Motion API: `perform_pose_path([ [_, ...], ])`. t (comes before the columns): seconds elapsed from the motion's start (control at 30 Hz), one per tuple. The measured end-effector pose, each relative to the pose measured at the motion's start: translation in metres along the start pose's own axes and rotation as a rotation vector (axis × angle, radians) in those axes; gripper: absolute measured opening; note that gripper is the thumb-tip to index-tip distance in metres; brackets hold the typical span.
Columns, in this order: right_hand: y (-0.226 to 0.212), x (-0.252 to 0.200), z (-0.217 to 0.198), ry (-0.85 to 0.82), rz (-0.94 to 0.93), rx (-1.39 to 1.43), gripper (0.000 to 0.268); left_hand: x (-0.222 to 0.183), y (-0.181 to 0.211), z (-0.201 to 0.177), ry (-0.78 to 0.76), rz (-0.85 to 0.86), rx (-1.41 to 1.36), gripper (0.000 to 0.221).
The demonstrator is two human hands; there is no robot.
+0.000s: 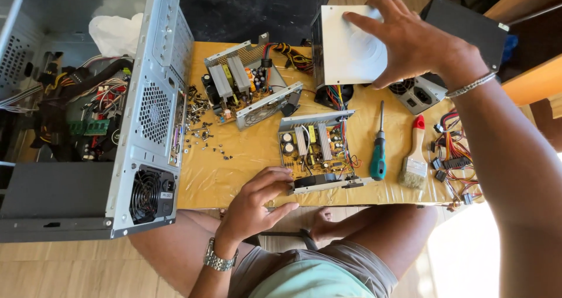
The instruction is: Disassembling a computer power supply unit by unscrewing the fan and internal circuit board from the metal casing.
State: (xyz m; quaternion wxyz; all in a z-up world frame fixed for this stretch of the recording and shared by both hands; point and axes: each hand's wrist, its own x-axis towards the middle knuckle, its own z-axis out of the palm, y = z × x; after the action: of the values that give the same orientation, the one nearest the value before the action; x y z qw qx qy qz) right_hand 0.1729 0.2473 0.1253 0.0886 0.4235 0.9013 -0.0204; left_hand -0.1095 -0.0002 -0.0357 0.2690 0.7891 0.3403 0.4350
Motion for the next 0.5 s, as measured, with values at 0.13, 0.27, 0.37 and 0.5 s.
perform_pose_path([
  [0.13,0.004,-0.034,-0.024,0.136,-0.078,-0.004,0.14,-0.001,0.002,0.0,-0.022,-0.014,0.015,0.029],
  [0.27,-0.009,-0.065,-0.047,0.106,-0.048,0.129,0.141,0.0,0.004,0.0,-0.009,-0.011,0.021,0.027],
  [0.37,-0.025,-0.08,-0.052,0.066,-0.067,0.176,0.145,-0.001,0.004,0.001,-0.015,-0.004,0.035,0.028],
  [0.5,-0.049,-0.091,-0.046,-0.105,-0.045,0.179,0.152,-0.004,0.003,0.002,-0.021,-0.004,0.052,0.033],
])
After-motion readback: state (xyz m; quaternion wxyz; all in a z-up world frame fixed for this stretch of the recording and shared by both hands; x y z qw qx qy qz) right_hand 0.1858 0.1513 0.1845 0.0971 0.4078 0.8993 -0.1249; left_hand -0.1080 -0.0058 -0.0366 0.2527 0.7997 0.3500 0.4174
